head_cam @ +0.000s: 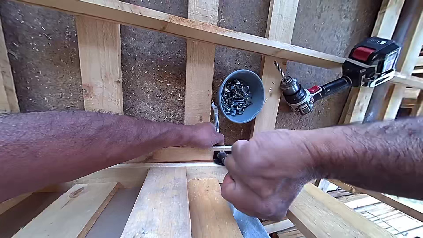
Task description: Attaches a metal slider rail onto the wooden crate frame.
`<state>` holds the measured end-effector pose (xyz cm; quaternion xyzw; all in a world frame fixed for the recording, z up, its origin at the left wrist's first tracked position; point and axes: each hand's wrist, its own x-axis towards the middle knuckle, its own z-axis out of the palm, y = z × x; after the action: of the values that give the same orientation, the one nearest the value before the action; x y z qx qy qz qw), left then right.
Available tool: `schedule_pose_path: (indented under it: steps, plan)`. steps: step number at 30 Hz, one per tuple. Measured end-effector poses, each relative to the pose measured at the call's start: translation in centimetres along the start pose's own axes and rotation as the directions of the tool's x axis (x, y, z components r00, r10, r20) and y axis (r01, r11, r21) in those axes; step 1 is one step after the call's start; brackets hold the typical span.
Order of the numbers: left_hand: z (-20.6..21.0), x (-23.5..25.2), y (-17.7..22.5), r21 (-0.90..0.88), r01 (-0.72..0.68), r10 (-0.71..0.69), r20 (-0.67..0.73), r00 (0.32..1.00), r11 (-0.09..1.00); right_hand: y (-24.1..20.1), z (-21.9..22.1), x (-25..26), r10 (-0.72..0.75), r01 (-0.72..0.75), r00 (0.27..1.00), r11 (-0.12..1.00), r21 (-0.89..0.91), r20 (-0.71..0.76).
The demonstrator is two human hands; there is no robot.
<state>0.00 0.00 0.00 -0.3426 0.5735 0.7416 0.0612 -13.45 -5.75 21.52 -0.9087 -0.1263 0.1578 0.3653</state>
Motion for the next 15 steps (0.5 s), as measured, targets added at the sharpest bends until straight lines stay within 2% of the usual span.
schedule_pose_path:
  steps: [2,3,5,8,12,15]
  plan:
    - [-1.4,-3.0,4.2,-0.023,0.14,-0.139,0.042,0.989,0.99,-0.9,1.6,-1.4,0.036,-0.062,0.978,0.991,-0.121,-0.204]
    - [-1.7,-3.8,5.7,-0.019,0.213,-0.212,0.051,0.976,0.977,-1.7,2.3,-1.9,0.087,-0.138,0.96,0.974,-0.178,-0.267]
    - [-1.9,-4.1,6.4,-0.027,0.266,-0.265,0.05,0.963,0.964,-3.4,3.2,-2.6,0.194,-0.292,0.926,0.912,-0.289,-0.324]
    - [-1.7,-3.9,6.1,-0.039,0.26,-0.258,0.052,0.965,0.965,-5.0,3.9,-2.6,0.289,-0.404,0.898,0.84,-0.362,-0.332]
    - [-1.7,-4.0,6.0,-0.016,0.245,-0.244,0.058,0.968,0.969,-4.7,3.8,-2.4,0.277,-0.394,0.905,0.832,-0.391,-0.323]
    - [-1.9,-3.9,6.0,-0.044,0.27,-0.266,0.071,0.961,0.962,-4.4,3.2,-2.3,0.303,-0.384,0.916,0.849,-0.363,-0.262]
